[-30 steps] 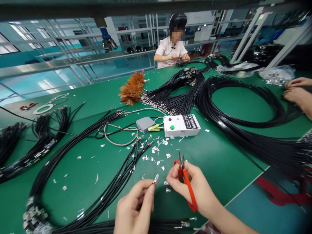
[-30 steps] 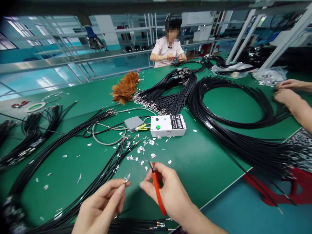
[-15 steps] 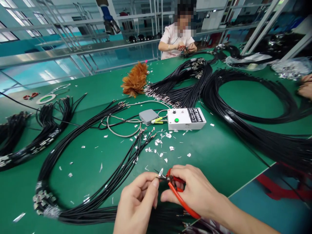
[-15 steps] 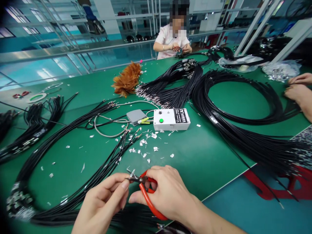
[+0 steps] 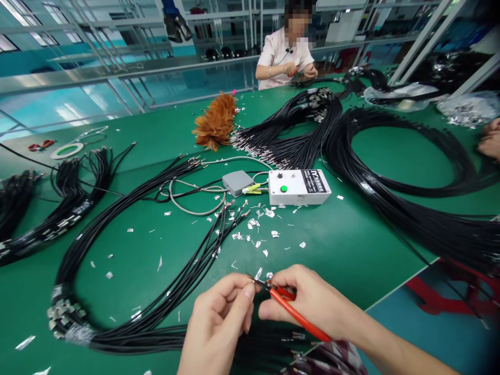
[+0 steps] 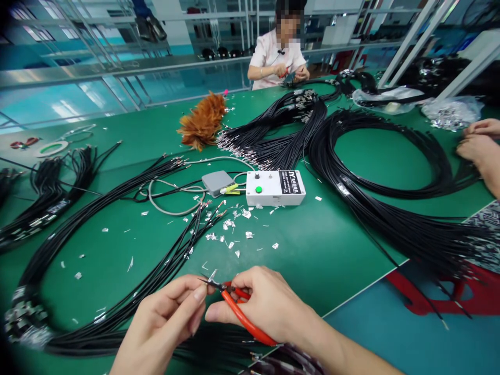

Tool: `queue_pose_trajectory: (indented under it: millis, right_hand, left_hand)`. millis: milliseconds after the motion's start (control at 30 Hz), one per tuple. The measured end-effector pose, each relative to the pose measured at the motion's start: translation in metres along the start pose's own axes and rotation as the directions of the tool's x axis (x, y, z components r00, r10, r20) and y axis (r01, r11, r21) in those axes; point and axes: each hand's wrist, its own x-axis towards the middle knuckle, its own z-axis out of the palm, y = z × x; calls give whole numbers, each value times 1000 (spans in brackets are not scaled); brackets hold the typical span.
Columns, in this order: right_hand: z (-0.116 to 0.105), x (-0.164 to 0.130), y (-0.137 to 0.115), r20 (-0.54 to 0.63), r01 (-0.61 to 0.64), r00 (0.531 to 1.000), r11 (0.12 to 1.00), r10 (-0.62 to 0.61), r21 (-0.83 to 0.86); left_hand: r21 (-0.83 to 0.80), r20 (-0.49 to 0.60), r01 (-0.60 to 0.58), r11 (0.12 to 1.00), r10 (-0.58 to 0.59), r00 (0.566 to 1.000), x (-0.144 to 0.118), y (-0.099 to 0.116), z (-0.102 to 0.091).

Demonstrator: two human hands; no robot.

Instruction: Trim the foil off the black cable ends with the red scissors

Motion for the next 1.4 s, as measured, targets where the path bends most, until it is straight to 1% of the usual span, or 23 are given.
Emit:
queue_pose_trajectory:
  millis: [133, 200, 267, 333, 400, 467, 567, 600, 733, 800, 867, 933, 967, 1033, 1100, 1167, 1200, 1233, 1267, 1300, 1333, 1367, 1400]
  right_hand:
    - [-2, -3, -1, -103, 2, 995, 992, -16, -127]
    - [-3, -4, 2, -111, -13, 994, 991, -2, -133]
    - [-3, -4, 4, -91, 2, 996, 1000, -4, -18]
    - [0, -3, 1, -106, 92, 992, 971, -69, 223]
    - [5, 0, -5, -203, 224, 969, 853, -142, 471]
    - [12, 4, -12, -302, 315, 941, 721, -154, 617]
    - [18, 8, -19, -375, 364, 919, 634, -124, 682]
    - [19, 9, -19, -387, 371, 915, 623, -116, 689]
    - [20, 8, -19, -409, 376, 908, 596, -86, 709]
    - [21, 7, -19, -455, 400, 887, 628, -81, 668]
    - [22, 8, -19, -493, 427, 865, 657, -94, 622]
    - [24, 9, -19, -477, 432, 872, 639, -114, 637]
    - [24, 11, -19, -459, 428, 880, 620, -121, 658]
    - [21, 14, -18, -403, 396, 906, 592, -129, 702]
    - [16, 16, -15, -310, 354, 934, 579, -177, 735]
    - [10, 18, -13, -137, 269, 954, 566, -266, 779]
    - [6, 19, -12, -51, 225, 950, 561, -309, 797]
    - [3, 20, -12, 12, 190, 941, 556, -338, 809]
    - [1, 21, -12, 47, 168, 934, 549, -355, 819]
    - [-2, 21, -12, 46, 168, 931, 540, -361, 825]
    - [-4, 22, -12, 1, 203, 936, 540, -353, 817]
    - [-7, 23, -10, -85, 268, 941, 572, -326, 775]
    - [-10, 23, -8, -196, 336, 940, 652, -280, 680]
  left_hand:
    - [-141, 60, 118, 983, -111, 992, 3, 2, -10]
    - [-170, 44, 109, 979, -103, 994, 1, 5, -13]
    - [-166, -24, 60, 984, -65, 998, -1, 7, -11]
    - [-127, -83, 21, 992, -32, 996, -3, 5, -5]
    - [-48, -96, -28, 998, 23, 995, -2, 0, 0]
    - [55, -62, -102, 993, 106, 992, -1, -7, 3]
    - [190, 18, -194, 963, 194, 981, 2, -16, 4]
    - [218, 6, -212, 953, 216, 976, 2, -19, 4]
    - [307, -148, -261, 915, 317, 937, 0, -23, 11]
    - [304, -154, -265, 915, 322, 934, 0, -24, 13]
    - [185, -101, -206, 961, 227, 969, 3, -23, 10]
    - [15, 48, -39, 999, 38, 998, 7, -20, 2]
    - [-52, 144, 67, 996, -59, 988, 10, -18, -3]
    - [-124, 316, 237, 964, -188, 930, 15, -14, -14]
    - [-160, 443, 329, 931, -230, 866, 20, -12, -23]
    - [-145, 545, 381, 913, -248, 801, 22, -13, -27]
    - [-110, 582, 398, 911, -266, 769, 23, -13, -27]
    - [-66, 599, 407, 911, -290, 747, 23, -15, -25]
    - [-23, 594, 408, 913, -316, 740, 23, -16, -22]
    - [9, 574, 396, 918, -330, 750, 23, -16, -19]
    - [26, 543, 374, 927, -327, 773, 22, -16, -15]
    - [28, 506, 344, 939, -310, 805, 22, -16, -11]
    - [25, 466, 310, 951, -285, 837, 21, -15, -8]
